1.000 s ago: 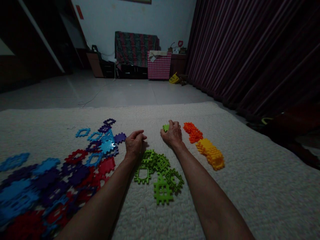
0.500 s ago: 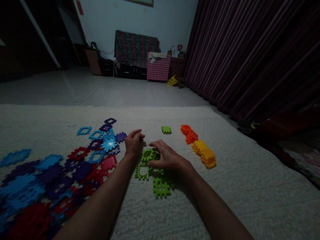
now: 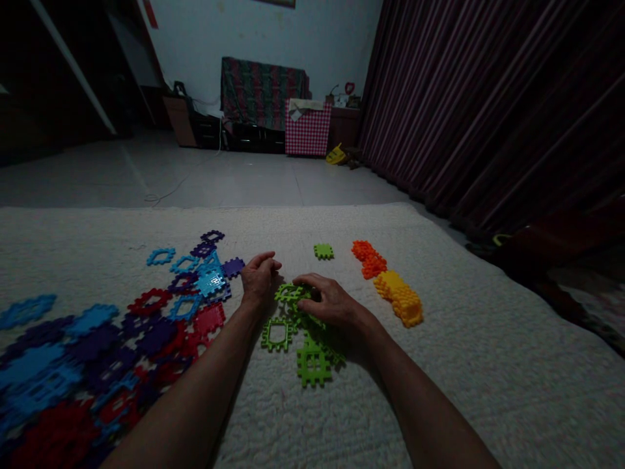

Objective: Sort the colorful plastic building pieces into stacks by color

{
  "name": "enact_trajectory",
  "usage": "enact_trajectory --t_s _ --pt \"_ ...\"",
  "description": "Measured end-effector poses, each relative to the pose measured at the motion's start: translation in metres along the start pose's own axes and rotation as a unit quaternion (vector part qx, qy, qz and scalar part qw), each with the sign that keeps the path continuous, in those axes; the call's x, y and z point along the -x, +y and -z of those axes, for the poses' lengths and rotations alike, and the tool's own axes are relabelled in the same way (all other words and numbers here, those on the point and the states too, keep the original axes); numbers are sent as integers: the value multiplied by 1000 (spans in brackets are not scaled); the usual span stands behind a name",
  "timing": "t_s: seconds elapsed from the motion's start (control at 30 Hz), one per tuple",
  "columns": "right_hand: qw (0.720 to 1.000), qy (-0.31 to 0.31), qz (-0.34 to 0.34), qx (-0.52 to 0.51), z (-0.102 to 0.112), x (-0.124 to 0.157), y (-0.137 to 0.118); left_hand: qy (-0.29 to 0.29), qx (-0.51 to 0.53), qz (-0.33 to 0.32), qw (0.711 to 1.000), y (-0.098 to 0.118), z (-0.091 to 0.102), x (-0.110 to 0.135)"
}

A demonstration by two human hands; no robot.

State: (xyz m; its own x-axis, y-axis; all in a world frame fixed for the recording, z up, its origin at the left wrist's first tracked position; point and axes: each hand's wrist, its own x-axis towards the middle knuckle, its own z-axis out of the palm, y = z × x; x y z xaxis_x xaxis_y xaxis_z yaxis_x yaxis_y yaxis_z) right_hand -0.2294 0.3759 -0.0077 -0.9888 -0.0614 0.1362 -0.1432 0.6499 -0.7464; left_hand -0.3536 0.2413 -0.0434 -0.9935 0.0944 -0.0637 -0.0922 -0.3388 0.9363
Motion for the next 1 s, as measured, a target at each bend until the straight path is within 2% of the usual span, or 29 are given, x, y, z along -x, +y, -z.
enact_trajectory --t_s 0.2,0.4,0.5,0.63,0.73,0.83,0.93,1.0 --pt "997 -7 2 73 -1 4 13 -1 -6 3 1000 2 -2 3" --pt "989 -9 20 146 -4 4 8 -2 -15 -4 1000 1 -1 2" --pt "987 15 34 155 -11 2 3 -2 -19 -11 1000 -1 0 0" --pt "976 62 16 207 -29 -5 -3 -1 -18 -7 1000 -1 0 0" --pt "981 74 43 175 -33 -11 -4 -5 -13 -1 1000 0 -1 0" --pt "986 103 55 122 -20 -14 4 -5 -10 -4 1000 -2 -1 0" --pt "979 149 8 139 3 -10 24 -4 -19 -10 1000 -4 0 -2" --pt "976 148 -22 160 16 -5 42 -6 -19 -9 1000 -5 0 -2"
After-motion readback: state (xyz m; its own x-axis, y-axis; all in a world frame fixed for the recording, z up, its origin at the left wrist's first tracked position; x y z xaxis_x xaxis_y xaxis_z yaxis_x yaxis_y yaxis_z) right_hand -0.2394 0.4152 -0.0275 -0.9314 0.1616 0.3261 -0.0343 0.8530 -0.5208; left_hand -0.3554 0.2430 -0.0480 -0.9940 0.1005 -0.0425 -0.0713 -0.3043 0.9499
